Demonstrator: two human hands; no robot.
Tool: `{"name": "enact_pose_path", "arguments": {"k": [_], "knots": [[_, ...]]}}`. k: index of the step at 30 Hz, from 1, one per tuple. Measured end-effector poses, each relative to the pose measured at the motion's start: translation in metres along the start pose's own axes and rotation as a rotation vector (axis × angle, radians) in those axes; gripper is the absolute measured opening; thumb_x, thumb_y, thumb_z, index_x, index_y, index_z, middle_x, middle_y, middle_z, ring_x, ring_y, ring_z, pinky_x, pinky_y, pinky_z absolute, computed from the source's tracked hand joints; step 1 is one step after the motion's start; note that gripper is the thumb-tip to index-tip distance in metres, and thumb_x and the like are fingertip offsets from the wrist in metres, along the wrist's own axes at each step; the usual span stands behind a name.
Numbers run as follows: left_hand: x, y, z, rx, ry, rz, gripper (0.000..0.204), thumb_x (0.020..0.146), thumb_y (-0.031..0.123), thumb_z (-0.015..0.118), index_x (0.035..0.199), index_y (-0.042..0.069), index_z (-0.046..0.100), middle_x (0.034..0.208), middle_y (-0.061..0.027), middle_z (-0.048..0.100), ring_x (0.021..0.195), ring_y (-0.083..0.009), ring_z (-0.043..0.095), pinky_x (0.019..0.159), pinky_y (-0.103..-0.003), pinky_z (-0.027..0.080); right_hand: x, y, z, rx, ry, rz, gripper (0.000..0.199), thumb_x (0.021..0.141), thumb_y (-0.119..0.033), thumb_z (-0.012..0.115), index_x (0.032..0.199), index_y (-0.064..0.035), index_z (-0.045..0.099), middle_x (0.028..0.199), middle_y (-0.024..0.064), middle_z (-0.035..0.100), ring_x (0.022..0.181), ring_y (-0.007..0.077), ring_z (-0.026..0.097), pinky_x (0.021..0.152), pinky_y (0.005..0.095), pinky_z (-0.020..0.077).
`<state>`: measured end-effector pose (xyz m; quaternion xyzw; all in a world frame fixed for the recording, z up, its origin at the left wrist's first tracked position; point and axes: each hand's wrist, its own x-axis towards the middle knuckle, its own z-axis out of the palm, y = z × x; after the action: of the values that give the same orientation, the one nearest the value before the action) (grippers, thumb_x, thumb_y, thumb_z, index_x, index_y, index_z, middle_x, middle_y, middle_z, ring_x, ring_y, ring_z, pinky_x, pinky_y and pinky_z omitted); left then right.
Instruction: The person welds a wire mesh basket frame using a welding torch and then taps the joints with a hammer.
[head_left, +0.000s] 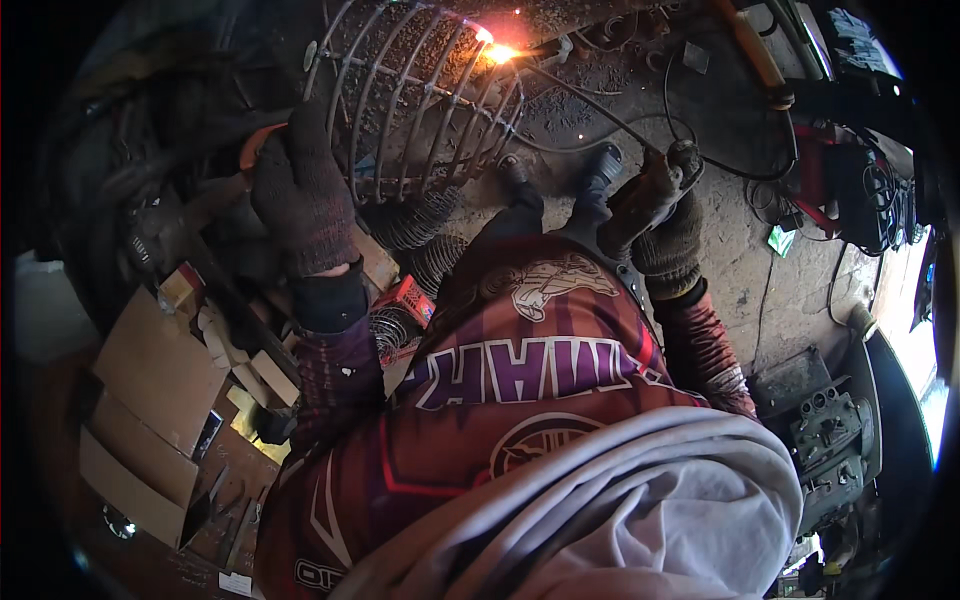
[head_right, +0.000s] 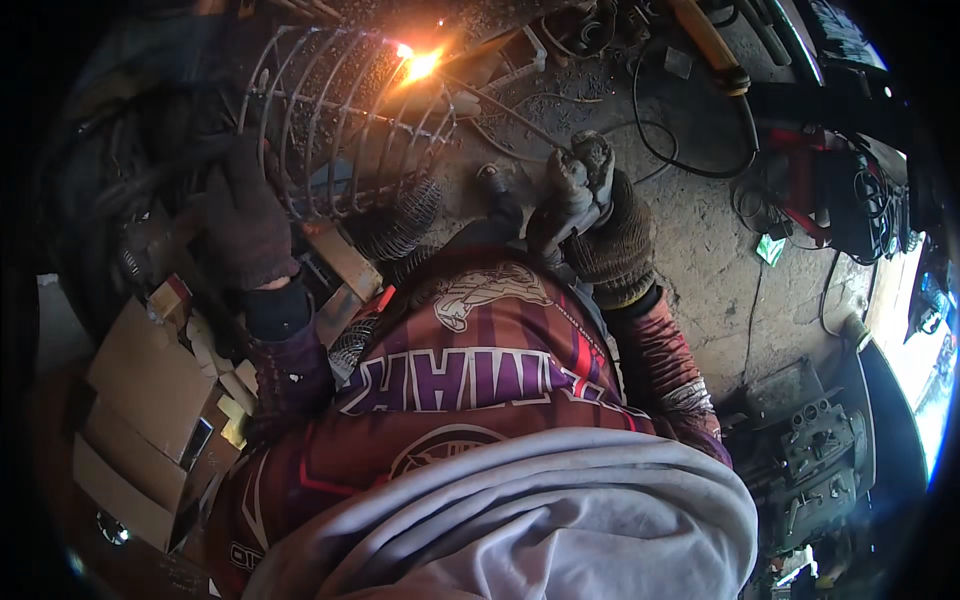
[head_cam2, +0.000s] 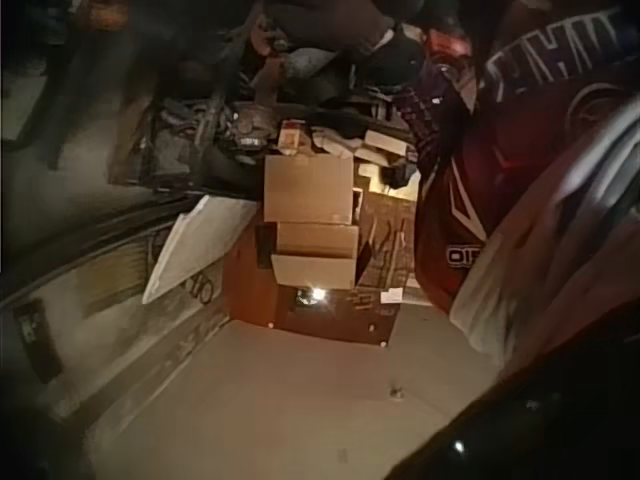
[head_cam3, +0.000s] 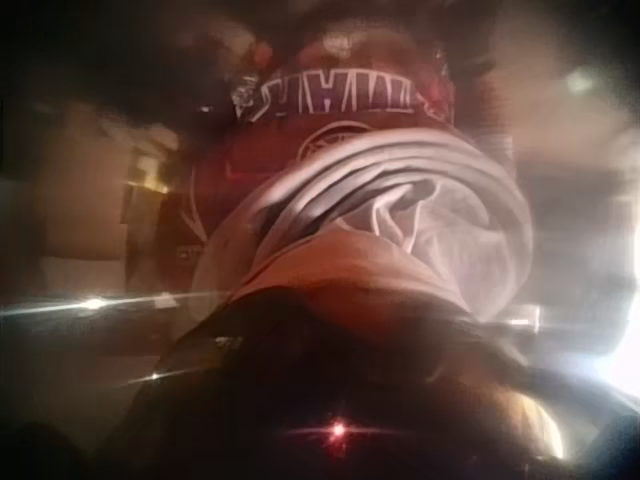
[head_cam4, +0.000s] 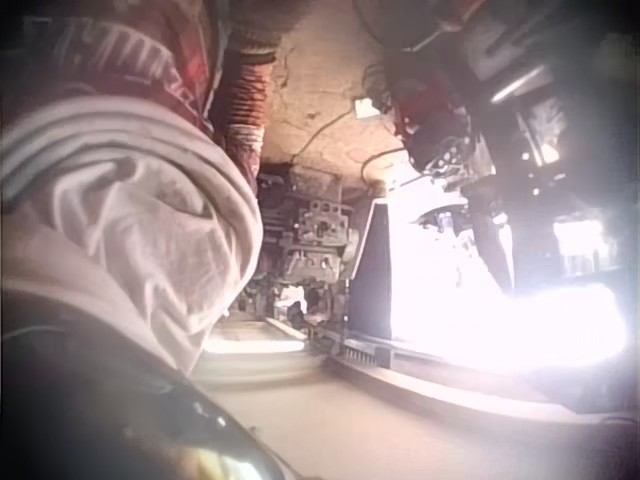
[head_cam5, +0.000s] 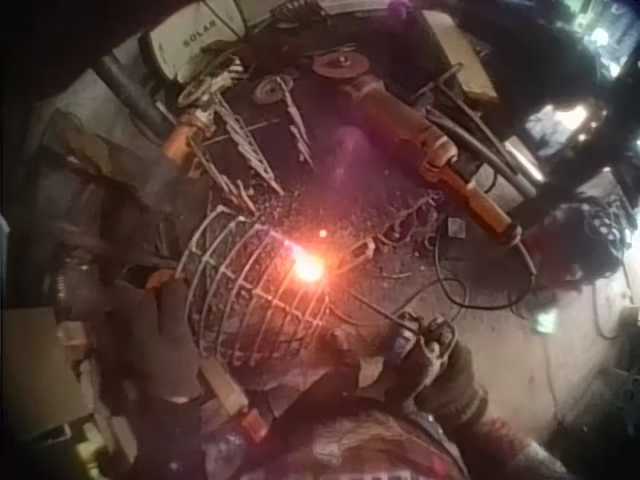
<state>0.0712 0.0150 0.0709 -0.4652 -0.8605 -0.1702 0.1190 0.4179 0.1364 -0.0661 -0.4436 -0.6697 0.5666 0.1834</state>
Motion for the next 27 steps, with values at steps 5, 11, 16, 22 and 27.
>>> {"name": "enact_pose_path", "arguments": {"k": [5, 11, 16, 22, 27], "knots": [[-0.005, -0.018, 0.003, 0.189, -0.004, 0.249, 0.022, 0.089, 0.009, 0.064, 0.112, 0.008, 0.063, 0.095, -0.0133, 0.066, 0.087, -0.0268, 0.067, 0.070, -0.035, 0.053, 0.001, 0.003, 0.005, 0.110, 0.018, 0.048, 0.052, 0.070, -0.026, 0.074, 0.114, -0.0023, 0.057, 0.098, 0.0179, 0.067, 0.094, 0.0351, 0.068, 0.080, 0.0375, 0.0524], [-0.006, -0.015, 0.005, 0.660, -0.024, 0.355, 0.022, 0.098, 0.015, 0.050, 0.119, 0.011, 0.054, 0.090, -0.0074, 0.063, 0.079, -0.0190, 0.065, 0.065, -0.029, 0.052, 0.003, -0.005, 0.006, 0.054, 0.000, 0.036, 0.056, 0.072, -0.025, 0.073, 0.120, -0.0039, 0.056, 0.099, 0.0176, 0.066, 0.093, 0.0347, 0.067, 0.079, 0.0378, 0.0519], [-0.007, -0.010, 0.005, 0.760, -0.023, 0.308, 0.019, 0.100, 0.021, 0.045, 0.116, 0.014, 0.051, 0.084, -0.0047, 0.060, 0.074, -0.0168, 0.062, 0.062, -0.027, 0.049, 0.004, -0.045, 0.001, -0.330, -0.011, -0.113, 0.052, 0.074, -0.028, 0.075, 0.118, -0.0070, 0.056, 0.094, 0.0145, 0.065, 0.087, 0.0346, 0.066, 0.074, 0.0404, 0.0524], [-0.005, -0.009, 0.003, 0.484, 0.021, 0.307, 0.017, 0.099, 0.021, 0.049, 0.111, 0.011, 0.055, 0.085, -0.0072, 0.061, 0.076, -0.0195, 0.062, 0.066, -0.030, 0.049, 0.007, -0.043, 0.006, -0.036, 0.055, -0.035, 0.052, 0.073, -0.024, 0.076, 0.117, -0.0073, 0.056, 0.095, 0.0139, 0.066, 0.088, 0.0330, 0.067, 0.074, 0.0391, 0.0529], [-0.004, -0.007, -0.001, 0.397, 0.018, 0.290, 0.017, 0.098, 0.022, 0.052, 0.106, 0.009, 0.059, 0.086, -0.0094, 0.062, 0.079, -0.0218, 0.062, 0.069, -0.033, 0.048, 0.009, -0.042, 0.005, -0.085, 0.013, -0.108, 0.047, 0.084, -0.019, 0.068, 0.124, -0.0037, 0.049, 0.091, 0.0102, 0.067, 0.080, 0.0220, 0.067, 0.069, 0.0333, 0.0552]]}}
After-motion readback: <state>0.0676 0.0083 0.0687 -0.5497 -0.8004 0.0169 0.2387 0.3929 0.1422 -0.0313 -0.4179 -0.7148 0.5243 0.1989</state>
